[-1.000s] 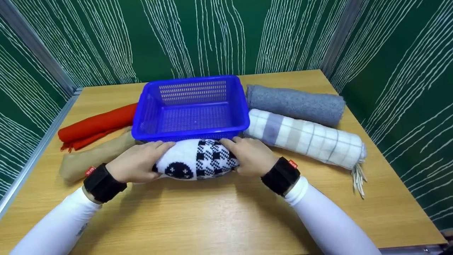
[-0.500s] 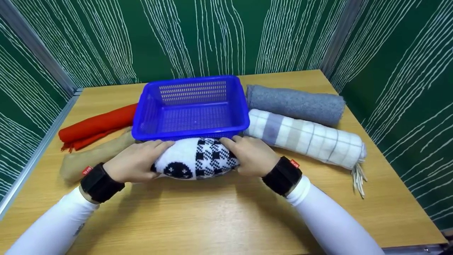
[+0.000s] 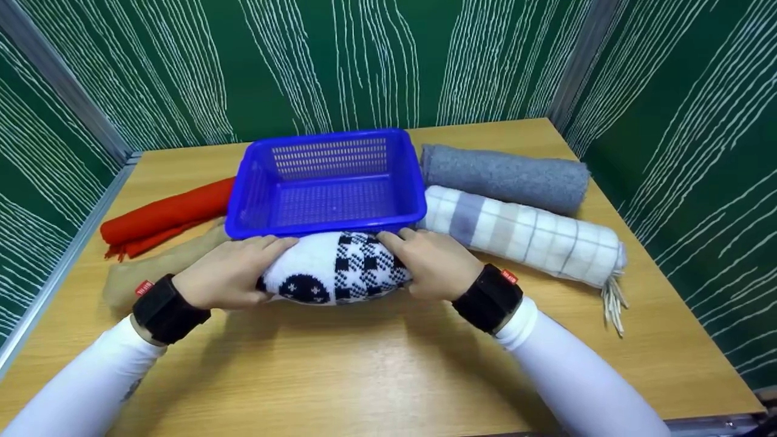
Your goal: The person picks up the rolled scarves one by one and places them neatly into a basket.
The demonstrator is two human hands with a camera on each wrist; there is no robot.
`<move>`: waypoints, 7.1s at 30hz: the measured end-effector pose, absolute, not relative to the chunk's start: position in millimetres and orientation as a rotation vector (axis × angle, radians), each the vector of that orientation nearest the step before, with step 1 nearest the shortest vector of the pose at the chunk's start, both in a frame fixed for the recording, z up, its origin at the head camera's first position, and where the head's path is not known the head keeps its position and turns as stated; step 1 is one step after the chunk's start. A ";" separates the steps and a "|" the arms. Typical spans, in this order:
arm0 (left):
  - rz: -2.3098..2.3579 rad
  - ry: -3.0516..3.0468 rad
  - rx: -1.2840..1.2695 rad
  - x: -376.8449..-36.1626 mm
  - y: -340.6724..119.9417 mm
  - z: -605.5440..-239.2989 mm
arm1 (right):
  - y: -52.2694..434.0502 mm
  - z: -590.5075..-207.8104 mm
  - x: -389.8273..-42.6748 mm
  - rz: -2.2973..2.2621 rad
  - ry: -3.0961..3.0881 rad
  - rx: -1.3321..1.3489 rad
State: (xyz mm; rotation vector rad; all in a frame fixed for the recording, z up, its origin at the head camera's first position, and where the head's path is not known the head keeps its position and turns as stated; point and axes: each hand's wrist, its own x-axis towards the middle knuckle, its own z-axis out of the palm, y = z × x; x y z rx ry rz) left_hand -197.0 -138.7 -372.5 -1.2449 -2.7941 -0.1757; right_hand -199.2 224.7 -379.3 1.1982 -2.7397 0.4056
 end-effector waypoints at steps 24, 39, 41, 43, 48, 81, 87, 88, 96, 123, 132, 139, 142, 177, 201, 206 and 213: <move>-0.179 -2.795 -1.239 -191.3 -138.1 -353.4 | 226.2 -360.6 -194.5 0.368 -2.743 1.188; -0.149 -2.799 -1.245 -186.8 -137.7 -337.4 | 227.0 -347.5 -192.5 0.356 -2.715 1.205; -0.141 -2.790 -1.248 -186.5 -137.7 -336.0 | 227.2 -346.2 -192.2 0.349 -2.711 1.209; -0.138 -2.789 -1.251 -186.2 -137.7 -334.5 | 227.4 -344.8 -191.7 0.344 -2.709 1.213; -0.147 -2.798 -1.254 -185.4 -138.3 -330.6 | 227.8 -340.0 -190.2 0.334 -2.720 1.214; -0.146 -2.836 -1.228 -184.0 -139.9 -310.5 | 225.3 -318.0 -189.6 0.305 -2.716 1.213; -0.143 -2.845 -1.219 -185.3 -139.2 -304.4 | 225.6 -313.9 -190.9 0.321 -2.721 1.198; -0.140 -2.846 -1.215 -185.7 -139.1 -303.7 | 225.7 -312.9 -191.2 0.323 -2.723 1.196; -0.172 -2.836 -1.217 -189.9 -139.2 -300.0 | 225.2 -307.7 -194.1 0.319 -2.739 1.189; -0.218 -2.854 -1.180 -202.1 -140.4 -287.1 | 223.3 -294.7 -206.1 0.309 -2.781 1.096; -0.237 -2.879 -1.156 -206.7 -141.0 -282.5 | 222.5 -289.0 -210.9 0.328 -2.807 1.080; -0.260 -2.917 -1.116 -210.0 -142.1 -280.8 | 219.9 -285.2 -215.6 0.316 -2.815 1.074; -0.252 -2.923 -1.105 -212.2 -141.8 -280.2 | 219.2 -285.1 -217.7 0.321 -2.814 1.075; -0.219 -2.907 -1.068 -228.3 -145.7 -279.5 | 210.0 -281.5 -240.4 0.352 -2.844 1.045; -0.215 -2.900 -1.063 -240.7 -147.7 -279.0 | 207.1 -279.3 -256.9 0.372 -2.858 1.040; -0.206 -2.912 -1.051 -243.5 -146.2 -278.4 | 207.3 -280.5 -259.6 0.387 -2.857 1.032; -0.222 -2.898 -1.057 -246.2 -145.8 -276.0 | 207.1 -280.2 -262.1 0.384 -2.865 1.009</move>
